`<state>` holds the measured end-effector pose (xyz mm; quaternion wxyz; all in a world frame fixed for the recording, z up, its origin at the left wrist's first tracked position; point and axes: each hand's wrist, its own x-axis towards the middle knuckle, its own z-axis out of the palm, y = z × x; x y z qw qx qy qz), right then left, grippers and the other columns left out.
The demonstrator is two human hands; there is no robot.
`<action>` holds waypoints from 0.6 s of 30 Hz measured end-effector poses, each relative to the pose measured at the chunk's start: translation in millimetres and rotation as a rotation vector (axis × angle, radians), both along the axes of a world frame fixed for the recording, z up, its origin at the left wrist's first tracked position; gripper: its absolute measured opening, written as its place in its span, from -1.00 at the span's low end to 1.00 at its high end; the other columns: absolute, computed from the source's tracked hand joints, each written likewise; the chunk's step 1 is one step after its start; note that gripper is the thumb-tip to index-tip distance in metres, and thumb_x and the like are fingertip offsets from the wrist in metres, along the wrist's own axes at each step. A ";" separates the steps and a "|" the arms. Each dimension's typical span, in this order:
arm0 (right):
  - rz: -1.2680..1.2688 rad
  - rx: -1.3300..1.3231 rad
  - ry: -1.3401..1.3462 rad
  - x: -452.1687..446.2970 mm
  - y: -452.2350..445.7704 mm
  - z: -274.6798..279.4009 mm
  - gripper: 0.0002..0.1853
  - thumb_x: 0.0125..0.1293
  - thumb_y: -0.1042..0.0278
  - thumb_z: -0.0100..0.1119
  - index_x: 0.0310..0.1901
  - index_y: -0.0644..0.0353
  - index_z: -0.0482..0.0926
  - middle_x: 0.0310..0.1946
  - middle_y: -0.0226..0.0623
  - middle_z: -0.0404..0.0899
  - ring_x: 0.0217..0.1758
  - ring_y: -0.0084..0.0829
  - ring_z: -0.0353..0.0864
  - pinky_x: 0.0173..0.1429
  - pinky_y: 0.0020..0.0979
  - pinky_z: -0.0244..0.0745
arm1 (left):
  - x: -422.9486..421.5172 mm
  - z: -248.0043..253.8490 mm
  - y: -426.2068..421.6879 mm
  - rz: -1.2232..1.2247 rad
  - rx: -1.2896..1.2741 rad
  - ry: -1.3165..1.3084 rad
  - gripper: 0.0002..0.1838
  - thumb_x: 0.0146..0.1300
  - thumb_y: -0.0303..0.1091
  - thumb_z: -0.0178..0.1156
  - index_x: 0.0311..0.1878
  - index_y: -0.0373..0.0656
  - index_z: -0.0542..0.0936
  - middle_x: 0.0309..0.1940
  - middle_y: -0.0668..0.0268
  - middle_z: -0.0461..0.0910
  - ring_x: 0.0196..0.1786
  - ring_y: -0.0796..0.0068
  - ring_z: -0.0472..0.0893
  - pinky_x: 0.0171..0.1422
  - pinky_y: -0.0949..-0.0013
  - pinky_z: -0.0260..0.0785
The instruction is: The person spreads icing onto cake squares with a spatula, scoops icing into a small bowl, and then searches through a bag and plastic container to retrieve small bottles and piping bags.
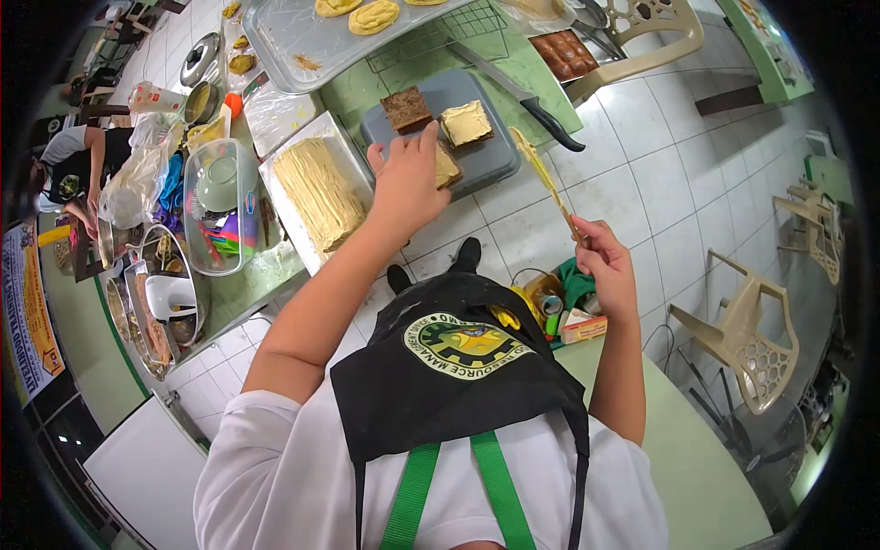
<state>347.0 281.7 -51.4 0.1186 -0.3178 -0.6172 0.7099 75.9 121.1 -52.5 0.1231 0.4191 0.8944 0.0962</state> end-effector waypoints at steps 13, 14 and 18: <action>-0.035 -0.187 0.016 6.6 -15.6 -8.3 -0.48 0.18 0.73 -0.01 0.20 0.24 0.54 -0.16 -0.41 0.42 -0.35 -0.69 0.30 -0.35 -0.65 0.21 | -11.2 18.9 -14.7 -0.115 0.128 0.109 -0.11 -0.04 -0.27 0.33 0.43 -0.11 0.22 0.21 0.11 0.38 0.27 0.09 0.34 0.35 -0.03 0.03; -0.041 -0.196 0.016 5.8 -16.2 -8.4 -0.49 0.18 0.72 0.01 0.19 0.21 0.56 -0.17 -0.45 0.42 -0.37 -0.72 0.28 -0.36 -0.67 0.18 | -5.9 20.5 -11.8 0.014 0.117 0.073 -0.08 -0.04 -0.17 0.36 0.42 -0.17 0.21 0.21 0.07 0.37 0.26 0.07 0.34 0.33 -0.02 0.04; -0.041 -0.204 0.011 2.3 -16.8 -7.0 -0.49 0.18 0.72 0.01 0.19 0.21 0.56 -0.17 -0.45 0.42 -0.38 -0.72 0.27 -0.37 -0.67 0.17 | 0.1 9.7 -5.4 0.183 -0.005 0.094 -0.03 -0.07 -0.03 0.39 0.38 -0.28 0.21 0.16 0.01 0.43 0.21 0.04 0.37 0.32 -0.03 0.05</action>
